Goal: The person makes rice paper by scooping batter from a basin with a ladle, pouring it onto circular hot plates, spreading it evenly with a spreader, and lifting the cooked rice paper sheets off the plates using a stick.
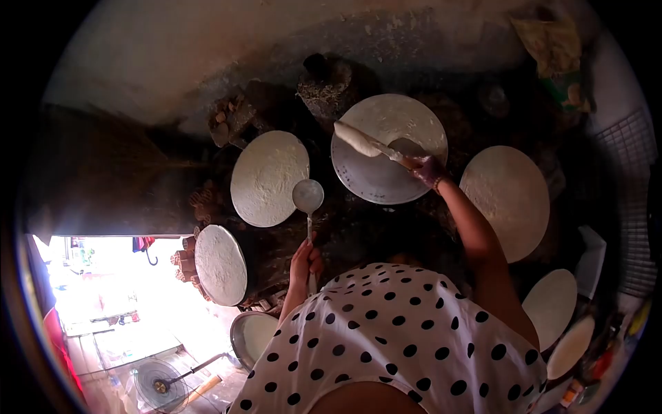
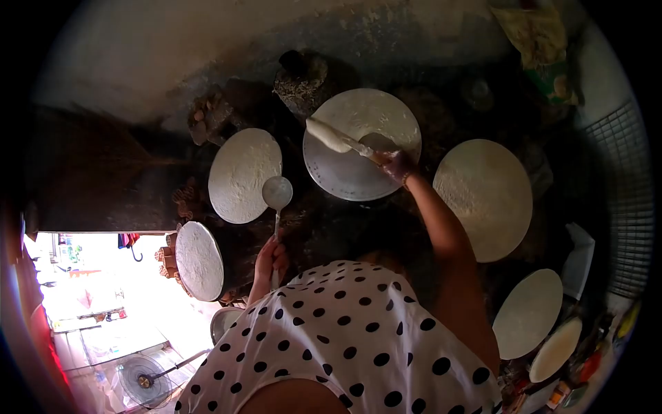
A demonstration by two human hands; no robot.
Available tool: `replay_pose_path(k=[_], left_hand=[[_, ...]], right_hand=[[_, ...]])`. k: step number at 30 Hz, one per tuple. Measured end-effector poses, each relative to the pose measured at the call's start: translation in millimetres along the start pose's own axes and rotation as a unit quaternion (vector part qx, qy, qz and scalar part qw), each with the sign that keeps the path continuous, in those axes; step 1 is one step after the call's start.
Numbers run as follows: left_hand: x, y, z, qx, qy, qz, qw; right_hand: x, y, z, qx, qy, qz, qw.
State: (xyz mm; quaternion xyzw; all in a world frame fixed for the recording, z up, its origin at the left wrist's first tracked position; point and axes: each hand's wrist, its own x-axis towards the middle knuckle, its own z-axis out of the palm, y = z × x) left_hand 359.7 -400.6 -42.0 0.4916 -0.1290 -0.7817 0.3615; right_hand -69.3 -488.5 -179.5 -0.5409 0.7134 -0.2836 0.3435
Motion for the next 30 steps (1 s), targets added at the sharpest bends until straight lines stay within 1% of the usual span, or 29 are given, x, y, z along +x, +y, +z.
replay_pose_path(k=[2, 3, 4, 5, 8, 10, 11, 12, 13, 15, 16, 17, 19, 20, 21, 23, 24, 25, 26, 27, 28, 29, 30], left_hand=[[2.0, -0.1, -3.3, -0.004, -0.008, 0.005, 1.0], [1.6, -0.4, -6.0, -0.005, -0.015, 0.007, 1.0], [1.6, -1.0, -8.3, -0.005, -0.011, 0.006, 1.0], [3.2, -1.3, -9.4, 0.006, -0.002, 0.001, 1.0], [1.4, 1.3, -4.4, 0.012, 0.016, -0.006, 1.0], [-0.4, 0.0, -1.4, 0.0, 0.024, -0.008, 1.0], [-2.6, -1.7, -2.2, -0.011, 0.005, 0.004, 1.0], [-4.6, -2.6, -3.4, -0.019, -0.012, 0.016, 1.0], [-2.3, -3.4, -7.5, -0.021, -0.009, 0.016, 1.0], [0.4, -5.7, -19.8, -0.008, -0.009, 0.001, 1.0], [-0.5, -7.0, -19.7, -0.008, -0.004, -0.001, 1.0], [-0.1, -8.7, -17.8, -0.007, 0.017, -0.009, 1.0], [-3.5, -8.6, -13.5, -0.009, 0.04, -0.014, 0.999], [-7.0, -10.3, -10.1, -0.025, 0.039, -0.01, 0.999], [-10.3, -13.4, -7.4, -0.042, 0.039, -0.006, 0.998], [-14.6, -20.7, -11.9, -0.046, 0.034, 0.008, 0.998], [-18.7, -22.1, -15.3, -0.038, 0.03, 0.016, 0.999], [-20.5, -23.8, -18.0, -0.036, 0.036, 0.015, 0.999], [-21.4, -27.3, -20.7, -0.027, 0.053, 0.012, 0.998], [-22.2, -31.1, -21.5, -0.018, 0.07, 0.008, 0.997], [-24.9, -33.1, -19.7, -0.018, 0.077, 0.005, 0.997], [-28.8, -32.4, -17.9, -0.041, 0.094, -0.008, 0.995], [-31.7, -32.7, -17.9, -0.066, 0.111, -0.019, 0.992]], right_hand=[[22.6, 56.7, 9.9, 0.051, 0.05, -0.121, 0.99], [37.7, 77.3, 17.6, 0.131, 0.064, -0.014, 0.989], [37.1, 57.9, 7.9, 0.092, 0.087, 0.033, 0.991], [33.5, 37.7, 0.2, 0.024, 0.1, 0.051, 0.993], [12.3, -15.3, -11.1, -0.057, 0.02, 0.044, 0.997], [-0.5, -8.0, -13.3, -0.015, -0.021, 0.005, 1.0], [-1.8, -0.2, -20.4, 0.028, -0.061, -0.032, 0.997], [7.1, 31.5, -17.7, 0.095, -0.061, -0.152, 0.982], [25.4, 63.1, -5.5, 0.155, -0.044, -0.097, 0.982], [46.1, 52.2, -12.0, 0.1, 0.021, 0.05, 0.994], [41.3, 26.0, -17.9, 0.012, 0.088, -0.024, 0.996], [35.9, 6.2, -24.0, 0.014, 0.084, -0.024, 0.996], [25.3, -17.8, -30.4, -0.06, -0.068, 0.018, 0.996], [21.9, -6.2, -28.5, -0.083, -0.081, -0.067, 0.991], [17.1, 11.6, -32.8, -0.087, -0.085, -0.071, 0.99], [15.8, 44.5, -40.6, 0.034, -0.126, -0.199, 0.971], [11.6, 27.3, -56.3, 0.002, -0.118, -0.136, 0.984], [30.2, 41.1, -40.9, 0.211, -0.094, -0.011, 0.973], [55.7, 54.3, -30.8, 0.058, -0.04, -0.004, 0.998], [68.0, 53.6, -23.5, -0.098, 0.014, 0.002, 0.995], [61.1, 29.2, -26.6, -0.095, 0.008, 0.005, 0.995], [48.2, -20.0, -41.2, -0.16, -0.032, 0.024, 0.986], [38.8, -46.4, -47.2, -0.223, -0.07, 0.04, 0.971]])
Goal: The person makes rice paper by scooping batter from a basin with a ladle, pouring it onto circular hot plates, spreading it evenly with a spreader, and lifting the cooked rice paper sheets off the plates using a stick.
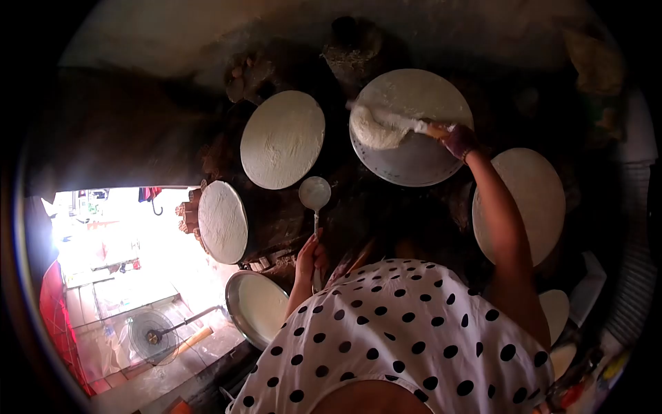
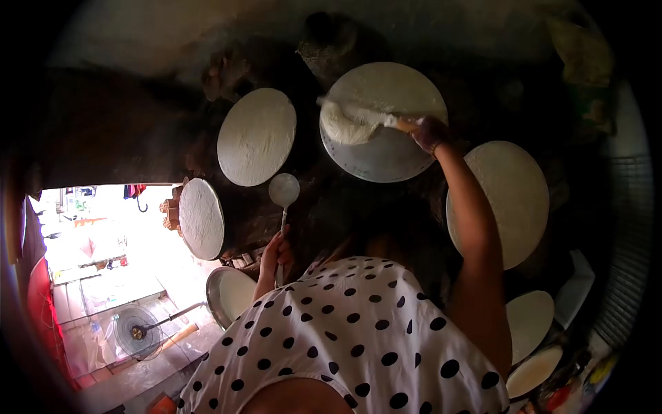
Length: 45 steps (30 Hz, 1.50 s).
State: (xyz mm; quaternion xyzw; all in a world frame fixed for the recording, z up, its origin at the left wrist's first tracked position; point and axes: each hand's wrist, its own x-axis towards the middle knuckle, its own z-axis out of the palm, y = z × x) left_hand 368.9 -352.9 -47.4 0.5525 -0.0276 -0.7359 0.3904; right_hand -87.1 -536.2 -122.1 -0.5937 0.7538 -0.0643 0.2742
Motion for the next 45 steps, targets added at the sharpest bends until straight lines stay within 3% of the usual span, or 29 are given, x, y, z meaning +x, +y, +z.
replay_pose_path(k=[1, 3, 4, 5, 6, 8, 10, 11, 12, 14, 16, 18, 19, 20, 21, 22, 23, 24, 25, 26, 27, 29, 30, 32, 35, 38, 45], left_hand=[[-3.1, -3.0, -4.1, -0.003, 0.005, 0.002, 1.0], [-10.8, -15.2, -13.4, -0.004, -0.072, 0.041, 0.997], [-12.2, -19.9, -16.6, -0.008, -0.071, 0.046, 0.996], [-16.5, -23.6, -22.6, -0.007, -0.049, 0.042, 0.998], [-21.3, -25.9, -29.7, -0.005, -0.025, 0.036, 0.999], [-21.3, -26.8, -35.5, 0.0, -0.012, 0.029, 0.999], [-17.5, -22.8, -38.1, 0.005, -0.013, 0.028, 1.0], [-16.0, -18.9, -41.4, 0.004, -0.021, 0.019, 1.0], [-14.4, -16.5, -44.8, 0.001, -0.031, 0.01, 0.999], [-16.3, -12.0, -50.2, -0.002, -0.038, 0.013, 0.999], [-28.2, -7.4, -50.2, 0.011, -0.023, 0.029, 0.999], [-32.0, -6.4, -65.5, 0.014, -0.034, 0.039, 0.999], [-31.9, -5.9, -70.0, 0.025, -0.046, 0.045, 0.998], [-32.5, -5.1, -72.8, 0.021, -0.053, 0.042, 0.997], [-34.6, -4.5, -76.0, 0.037, -0.052, 0.043, 0.997], [-36.8, -3.5, -80.8, 0.052, -0.051, 0.045, 0.996], [-38.4, -1.7, -87.0, 0.05, -0.056, 0.04, 0.996], [-38.3, 1.1, -94.7, 0.047, -0.063, 0.031, 0.996], [-39.8, 3.5, -103.5, 0.045, -0.069, 0.021, 0.996], [-43.4, 5.6, -112.5, 0.062, -0.075, 0.028, 0.995], [-46.2, 8.6, -123.7, 0.061, -0.077, 0.021, 0.995], [-48.8, 14.2, -148.0, 0.02, -0.085, 0.014, 0.996], [-43.9, 13.1, -168.8, 0.005, -0.105, 0.014, 0.994], [-52.5, 14.3, -182.9, 0.024, -0.091, 0.019, 0.995], [-62.5, 18.3, -200.1, 0.058, -0.071, 0.025, 0.996], [-64.1, 21.7, -220.4, 0.059, -0.106, 0.034, 0.992], [-59.8, 27.8, -231.5, 0.025, -0.122, 0.035, 0.992]], right_hand=[[-6.5, 4.2, 5.1, 0.0, -0.004, -0.004, 1.0], [-14.7, 37.6, 4.1, 0.18, -0.098, -0.146, 0.968], [3.0, 75.3, 22.6, 0.081, 0.008, -0.383, 0.92], [2.3, 84.5, 17.4, 0.189, -0.067, -0.259, 0.945], [29.5, 107.7, 37.0, 0.214, -0.07, -0.169, 0.959], [43.8, 104.6, 55.7, 0.241, -0.075, -0.075, 0.965], [20.0, 46.9, 26.9, 0.032, -0.036, -0.008, 0.999], [12.0, 56.2, 34.4, 0.032, -0.032, -0.006, 0.999], [-0.9, 72.7, 42.6, 0.045, 0.013, -0.183, 0.982], [-47.9, 80.6, 22.0, 0.123, -0.023, -0.229, 0.965], [-98.6, 103.8, 5.6, 0.149, 0.028, -0.212, 0.965], [-120.6, 118.3, 42.0, 0.099, 0.149, -0.326, 0.928], [-133.6, 92.9, 62.1, 0.332, 0.1, -0.222, 0.911], [-146.6, 58.6, 86.3, 0.543, 0.046, -0.099, 0.832], [-153.2, 27.7, 121.0, 0.718, -0.009, 0.032, 0.695], [-154.6, -36.4, 142.0, 0.503, 0.083, 0.034, 0.859], [-156.2, -101.0, 162.5, 0.242, 0.165, 0.088, 0.952], [-90.6, -70.3, 294.6, 0.076, 0.29, -0.087, 0.95], [-109.9, -126.5, 262.0, 0.088, 0.204, 0.103, 0.97], [-130.5, -185.4, 225.9, 0.065, 0.086, 0.284, 0.953], [-135.8, -178.1, 233.4, 0.06, 0.086, 0.289, 0.952], [-134.3, -127.4, 257.6, 0.233, 0.208, 0.243, 0.918], [-110.5, -86.2, 292.7, 0.335, 0.266, 0.263, 0.865], [-113.0, -97.7, 272.2, 0.401, 0.253, 0.267, 0.839], [-92.6, -167.3, 267.3, 0.416, 0.196, 0.264, 0.848], [-88.9, -206.6, 270.9, 0.466, 0.115, 0.25, 0.841], [-157.6, -122.5, 219.0, 0.652, 0.104, 0.24, 0.712]])
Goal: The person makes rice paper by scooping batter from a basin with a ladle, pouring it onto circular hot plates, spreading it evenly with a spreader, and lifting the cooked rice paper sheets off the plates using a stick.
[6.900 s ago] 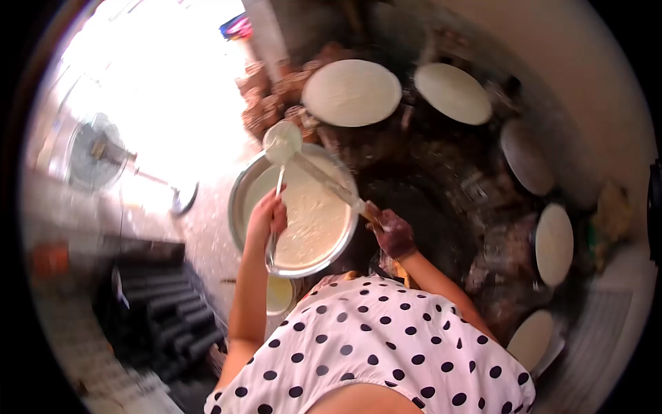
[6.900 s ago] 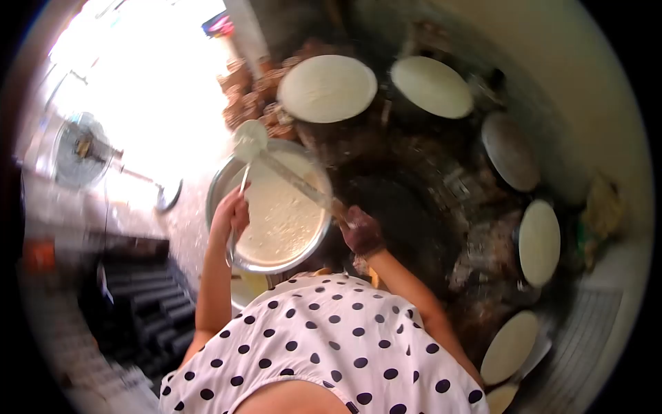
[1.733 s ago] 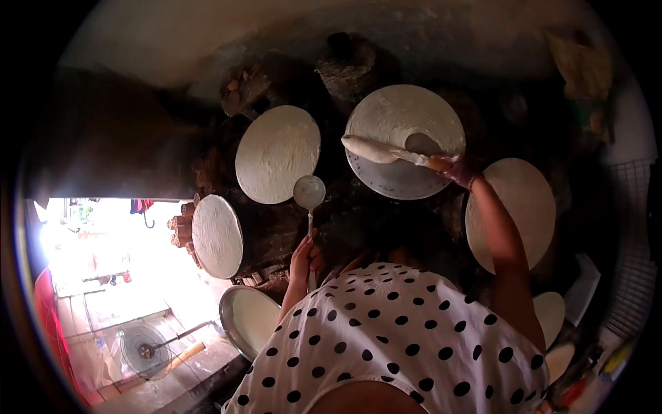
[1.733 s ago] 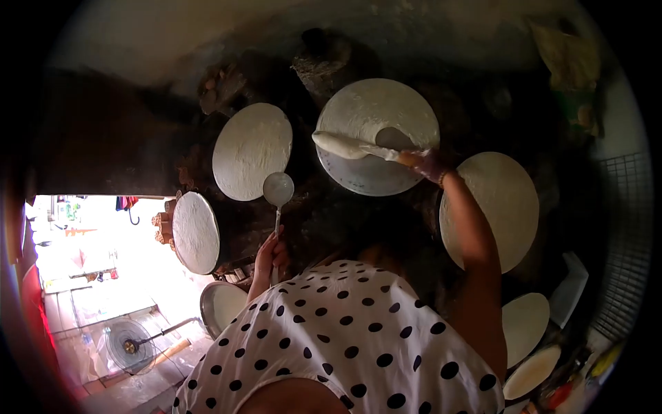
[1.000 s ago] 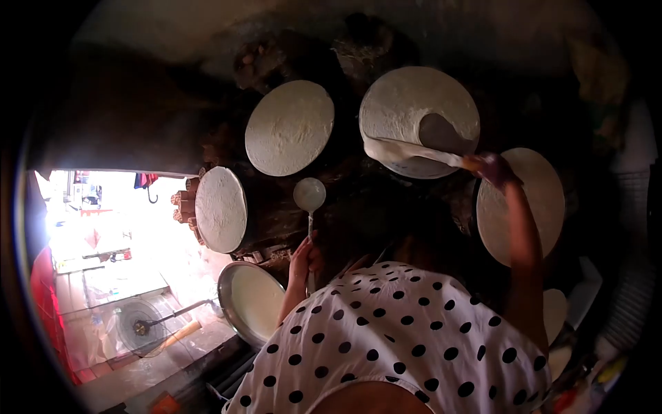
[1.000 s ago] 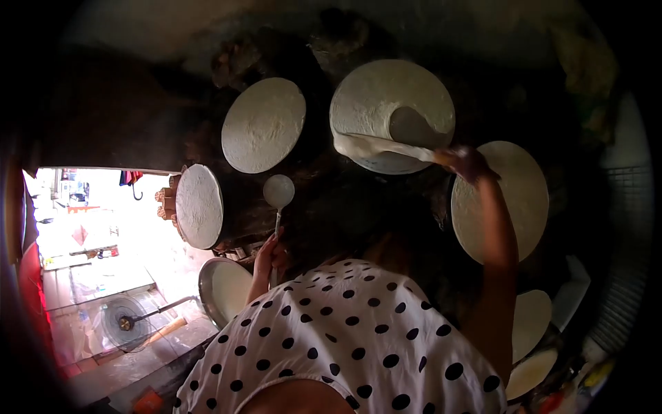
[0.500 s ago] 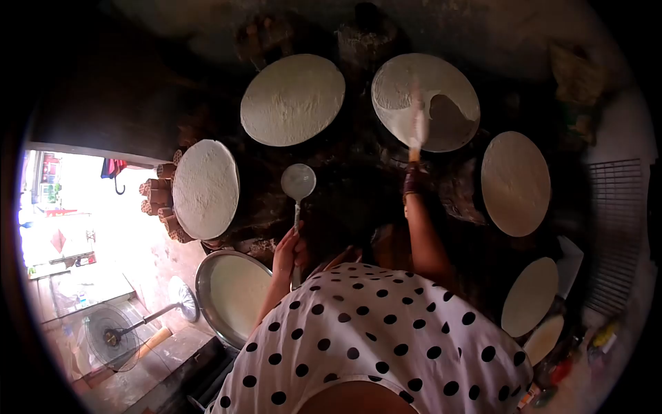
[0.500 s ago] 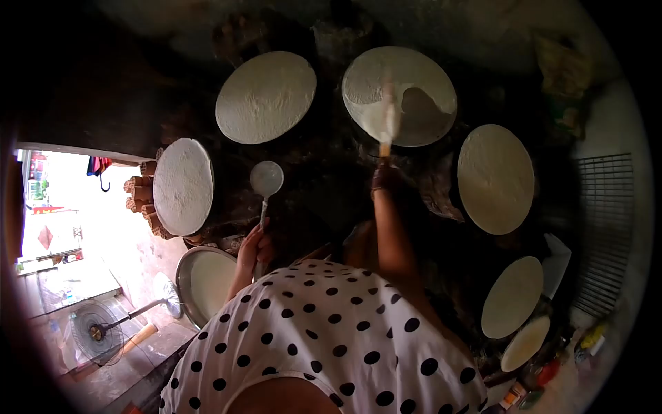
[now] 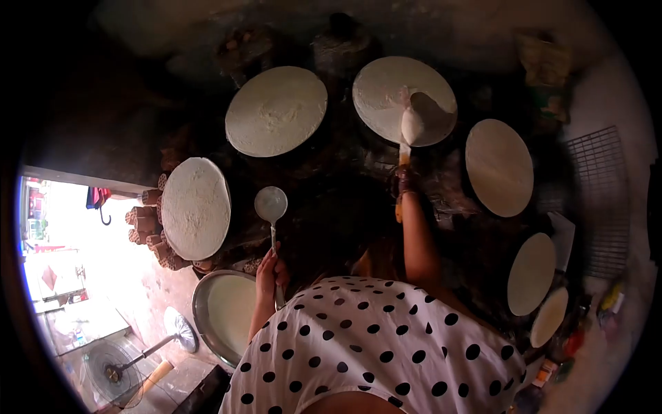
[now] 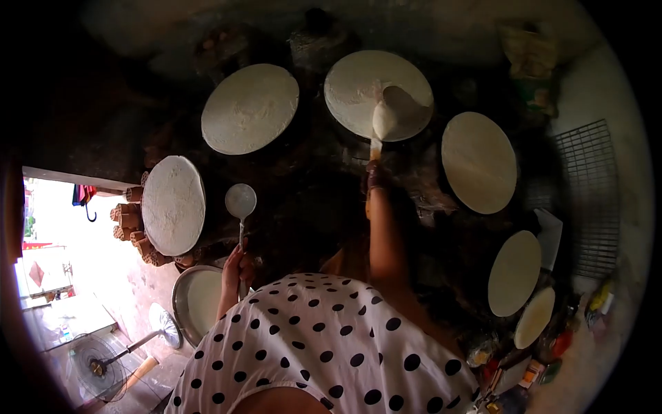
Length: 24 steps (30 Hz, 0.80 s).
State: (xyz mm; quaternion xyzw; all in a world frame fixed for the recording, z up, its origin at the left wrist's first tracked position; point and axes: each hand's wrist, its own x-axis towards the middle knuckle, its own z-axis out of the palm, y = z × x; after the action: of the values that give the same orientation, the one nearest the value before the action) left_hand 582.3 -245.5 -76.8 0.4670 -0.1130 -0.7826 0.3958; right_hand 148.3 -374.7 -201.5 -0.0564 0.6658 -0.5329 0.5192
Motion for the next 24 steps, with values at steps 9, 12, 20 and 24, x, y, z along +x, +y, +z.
replay_pose_path(k=[9, 12, 20, 24], left_hand=[[14.6, 1.9, 26.9, 0.01, -0.026, -0.019, 0.999], [21.3, 3.4, 38.3, 0.005, -0.036, -0.04, 0.999], [44.5, 6.4, 84.2, 0.03, -0.061, -0.038, 0.997], [53.4, 0.4, 115.8, 0.052, -0.06, -0.047, 0.996]], right_hand=[[-33.8, -18.9, 20.9, 0.093, -0.024, 0.016, 0.995], [-21.5, 15.8, 0.2, 0.003, -0.059, 0.064, 0.996], [33.4, -37.6, -125.7, -0.079, 0.051, 0.03, 0.995], [123.9, 26.7, -125.0, -0.138, 0.053, -0.053, 0.988]])
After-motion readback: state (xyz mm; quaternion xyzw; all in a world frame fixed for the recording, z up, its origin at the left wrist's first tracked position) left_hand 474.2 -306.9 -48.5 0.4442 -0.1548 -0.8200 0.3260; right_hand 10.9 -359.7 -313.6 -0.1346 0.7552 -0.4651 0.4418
